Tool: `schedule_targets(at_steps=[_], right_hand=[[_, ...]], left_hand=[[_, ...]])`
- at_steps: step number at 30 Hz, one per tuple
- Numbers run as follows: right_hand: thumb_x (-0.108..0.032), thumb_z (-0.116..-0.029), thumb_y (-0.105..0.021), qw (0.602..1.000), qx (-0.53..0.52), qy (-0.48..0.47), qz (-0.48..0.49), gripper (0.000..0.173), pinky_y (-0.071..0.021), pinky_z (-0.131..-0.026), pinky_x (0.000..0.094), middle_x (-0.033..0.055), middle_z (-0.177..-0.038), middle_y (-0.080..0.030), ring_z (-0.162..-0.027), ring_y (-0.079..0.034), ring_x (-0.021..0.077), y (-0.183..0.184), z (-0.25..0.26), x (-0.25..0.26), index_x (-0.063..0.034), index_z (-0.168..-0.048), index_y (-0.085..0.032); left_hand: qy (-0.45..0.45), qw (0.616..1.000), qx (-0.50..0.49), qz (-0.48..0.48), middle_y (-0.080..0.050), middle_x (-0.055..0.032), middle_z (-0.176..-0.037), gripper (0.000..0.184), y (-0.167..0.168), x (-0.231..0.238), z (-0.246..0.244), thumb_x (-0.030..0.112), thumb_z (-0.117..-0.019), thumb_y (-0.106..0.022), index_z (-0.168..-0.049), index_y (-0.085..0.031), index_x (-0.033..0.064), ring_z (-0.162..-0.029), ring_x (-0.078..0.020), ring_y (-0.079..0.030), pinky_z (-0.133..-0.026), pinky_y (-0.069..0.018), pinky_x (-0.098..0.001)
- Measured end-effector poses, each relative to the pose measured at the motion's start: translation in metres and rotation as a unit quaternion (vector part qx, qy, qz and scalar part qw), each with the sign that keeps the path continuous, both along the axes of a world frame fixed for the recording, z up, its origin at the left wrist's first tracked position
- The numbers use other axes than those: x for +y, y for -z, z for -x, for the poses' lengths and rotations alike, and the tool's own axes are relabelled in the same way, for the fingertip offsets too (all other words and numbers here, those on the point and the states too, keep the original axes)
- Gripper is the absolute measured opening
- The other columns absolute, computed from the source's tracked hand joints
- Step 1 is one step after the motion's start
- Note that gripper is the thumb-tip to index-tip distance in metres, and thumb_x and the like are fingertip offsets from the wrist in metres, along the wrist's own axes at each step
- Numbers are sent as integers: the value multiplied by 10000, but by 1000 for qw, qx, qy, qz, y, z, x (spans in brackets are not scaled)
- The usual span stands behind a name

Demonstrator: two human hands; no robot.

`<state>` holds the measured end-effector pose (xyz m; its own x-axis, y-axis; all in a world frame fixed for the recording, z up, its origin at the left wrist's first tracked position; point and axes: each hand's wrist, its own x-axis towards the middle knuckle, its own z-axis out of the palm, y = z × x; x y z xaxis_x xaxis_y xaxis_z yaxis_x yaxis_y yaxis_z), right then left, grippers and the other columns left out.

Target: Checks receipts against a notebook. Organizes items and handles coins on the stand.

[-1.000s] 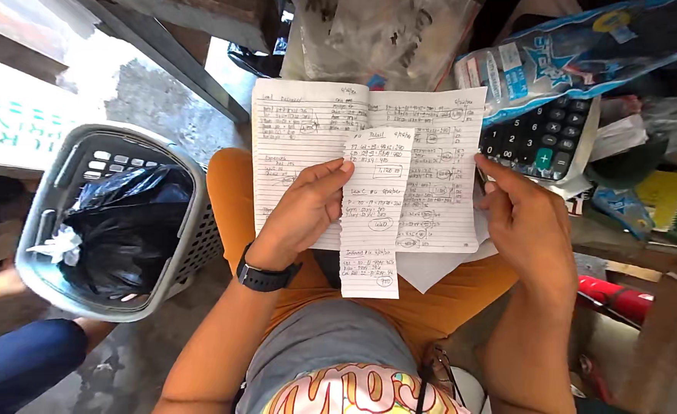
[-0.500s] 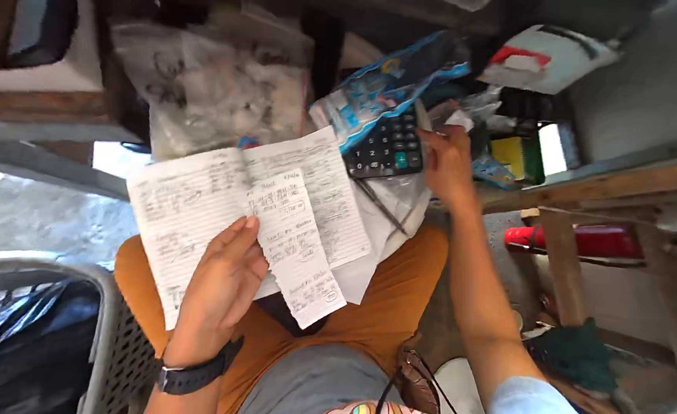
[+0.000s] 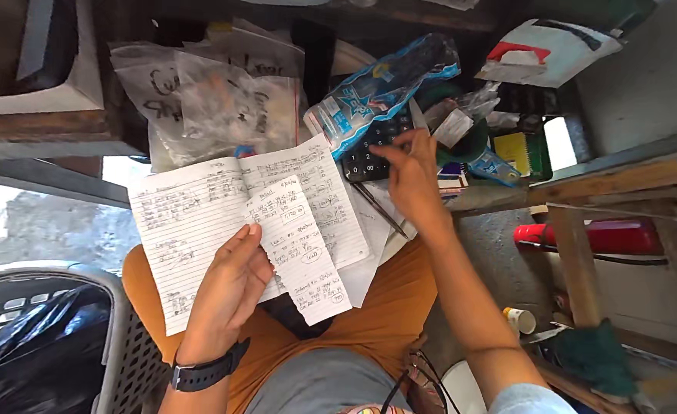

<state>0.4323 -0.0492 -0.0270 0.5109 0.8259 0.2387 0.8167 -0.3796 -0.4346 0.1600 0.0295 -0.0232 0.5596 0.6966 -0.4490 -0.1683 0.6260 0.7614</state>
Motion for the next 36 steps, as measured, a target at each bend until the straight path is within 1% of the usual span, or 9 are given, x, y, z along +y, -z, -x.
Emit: schedule_targets(at_steps=[3, 5, 13, 17, 20, 23, 27, 33, 36], right_hand=[[45, -915, -559, 999, -31, -8, -10, 430, -478, -814, 576, 265, -1109, -595, -1045, -568, 460, 16, 29, 0, -178, -1212, -775], [45, -917, -563, 999, -48, -3, 2, 431, -469, -796, 566, 259, -1074, -596, -1024, -572, 456, 23, 34, 4, -181, -1218, -774], [40, -926, -532, 1000, -24, 7, 0, 423, -482, -822, 573, 276, -1102, -597, -1038, -578, 456, 19, 23, 1, -164, -1203, -777], [46, -925, -514, 999, -31, 37, 11, 425, -485, -830, 571, 287, -1109, -605, -1051, -581, 471, 21, 15, -1, -153, -1192, -778], [38, -927, -540, 999, -26, 23, -1, 407, -490, -825, 563, 275, -1097, -602, -1039, -581, 455, 18, 25, -7, -153, -1196, -778], [44, -917, -598, 1000, -7, -10, 8, 409, -483, -800, 571, 250, -1121, -561, -1050, -555, 449, 12, 50, -17, -138, -1255, -736], [44, -927, -595, 999, 24, -17, 14, 442, -488, -781, 550, 248, -1108, -569, -1034, -560, 440, 14, 51, -22, -139, -1311, -715], [27, -978, -492, 995, 23, 97, 7, 389, -498, -840, 569, 283, -1212, -560, -1093, -570, 459, 7, 4, -48, -73, -1298, -689], [36, -957, -484, 990, 5, 139, 6, 379, -502, -837, 563, 286, -1160, -595, -1077, -592, 459, 25, -13, -48, -74, -1223, -731]], left_hand=[[8, 1000, -6, -4, -747, -18, -1065, 360, 0, 0, 1, 155, -1111, -265, -1168, -620, 131, -969, -97, -729, -842, -615, -281], [10, 1000, -15, -4, -747, -31, -1068, 371, 1, 0, 2, 151, -1111, -263, -1162, -629, 119, -976, -107, -729, -850, -616, -292], [17, 1000, -26, -4, -743, -31, -1081, 372, 3, 0, 2, 148, -1109, -251, -1170, -617, 117, -982, -108, -728, -861, -613, -291], [19, 1000, 7, -18, -728, -2, -1051, 381, -13, -3, -3, 167, -1113, -231, -1191, -600, 119, -952, -84, -713, -849, -596, -264], [22, 999, 2, -28, -732, 3, -1071, 362, -9, -2, -2, 184, -1107, -272, -1206, -617, 140, -971, -78, -711, -846, -599, -263], [18, 999, -8, -25, -733, 11, -1097, 351, -5, -3, -1, 169, -1100, -300, -1231, -626, 153, -1002, -74, -708, -863, -599, -261], [19, 999, -3, -31, -741, 14, -1067, 362, -6, -1, -3, 163, -1102, -276, -1169, -631, 145, -990, -69, -712, -856, -604, -266], [25, 999, -12, -30, -743, -26, -1108, 405, 1, 2, 0, 162, -1111, -217, -1205, -609, 116, -1016, -107, -722, -886, -612, -305], [27, 999, -7, -37, -751, -34, -1064, 394, -1, 0, -4, 143, -1108, -237, -1161, -625, 102, -983, -104, -729, -869, -614, -291]])
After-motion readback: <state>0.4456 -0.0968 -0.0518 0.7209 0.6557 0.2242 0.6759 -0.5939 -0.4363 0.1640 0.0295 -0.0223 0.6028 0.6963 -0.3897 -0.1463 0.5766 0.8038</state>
